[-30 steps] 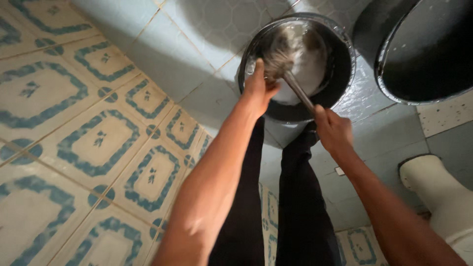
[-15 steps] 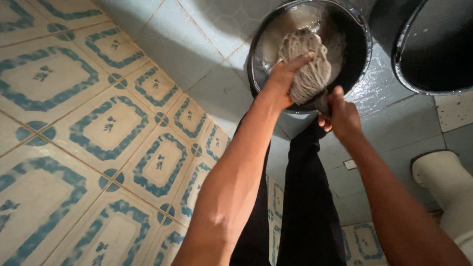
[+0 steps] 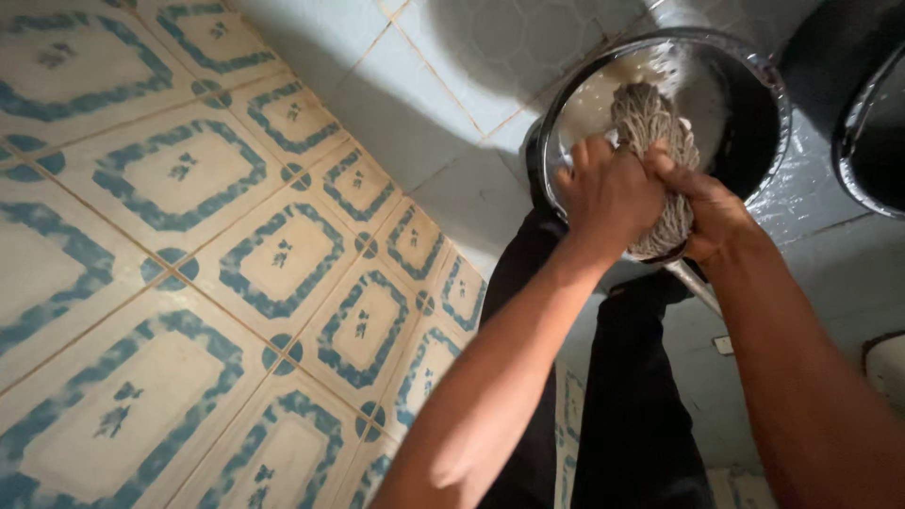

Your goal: The person mops a tiled bathroom floor using a string mop and two buckets. They repeatedly dip the mop into a bucket containing soapy water, wring it out by hand, and mop the floor around a toilet. The person also rinses the mop head in a second bucket of water and wrings it out before continuing to mop.

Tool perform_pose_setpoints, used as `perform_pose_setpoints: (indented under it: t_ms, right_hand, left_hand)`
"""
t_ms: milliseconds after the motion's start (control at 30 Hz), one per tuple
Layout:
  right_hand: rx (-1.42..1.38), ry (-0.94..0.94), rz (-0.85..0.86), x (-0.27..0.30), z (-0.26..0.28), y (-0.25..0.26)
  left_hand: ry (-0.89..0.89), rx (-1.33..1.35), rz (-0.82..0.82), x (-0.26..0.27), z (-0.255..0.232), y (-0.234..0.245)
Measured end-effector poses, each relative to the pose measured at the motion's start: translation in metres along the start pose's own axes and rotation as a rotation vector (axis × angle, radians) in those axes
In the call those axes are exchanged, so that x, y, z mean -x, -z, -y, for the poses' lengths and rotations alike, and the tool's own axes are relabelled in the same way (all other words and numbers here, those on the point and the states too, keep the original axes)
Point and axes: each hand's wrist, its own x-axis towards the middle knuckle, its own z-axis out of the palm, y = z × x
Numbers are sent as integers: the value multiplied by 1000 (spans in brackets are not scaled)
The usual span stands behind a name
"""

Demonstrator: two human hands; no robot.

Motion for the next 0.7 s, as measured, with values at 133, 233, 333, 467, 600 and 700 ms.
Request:
perform_pose_setpoints:
  t_ms: [133, 233, 333, 467, 600, 700]
  right_hand:
    - [156, -44, -46, 23, -3, 3]
    - [124, -27, 212, 42, -2, 11]
    - [13, 2, 293, 73, -10, 8]
    - [-185, -22, 562, 101, -14, -4]
    - [-99, -12, 483, 112, -21, -8]
    - [2, -64, 331, 98, -28, -3]
  left_hand:
    - [223, 72, 226, -29, 23, -8]
    - [527, 954, 361, -53, 51, -52]
    - [461, 1736, 537, -57, 65, -92]
    - [530, 1884, 372, -38, 42, -66]
    - [135, 2454, 553, -16, 15, -32]
    - [227, 2330, 558, -12, 22, -35]
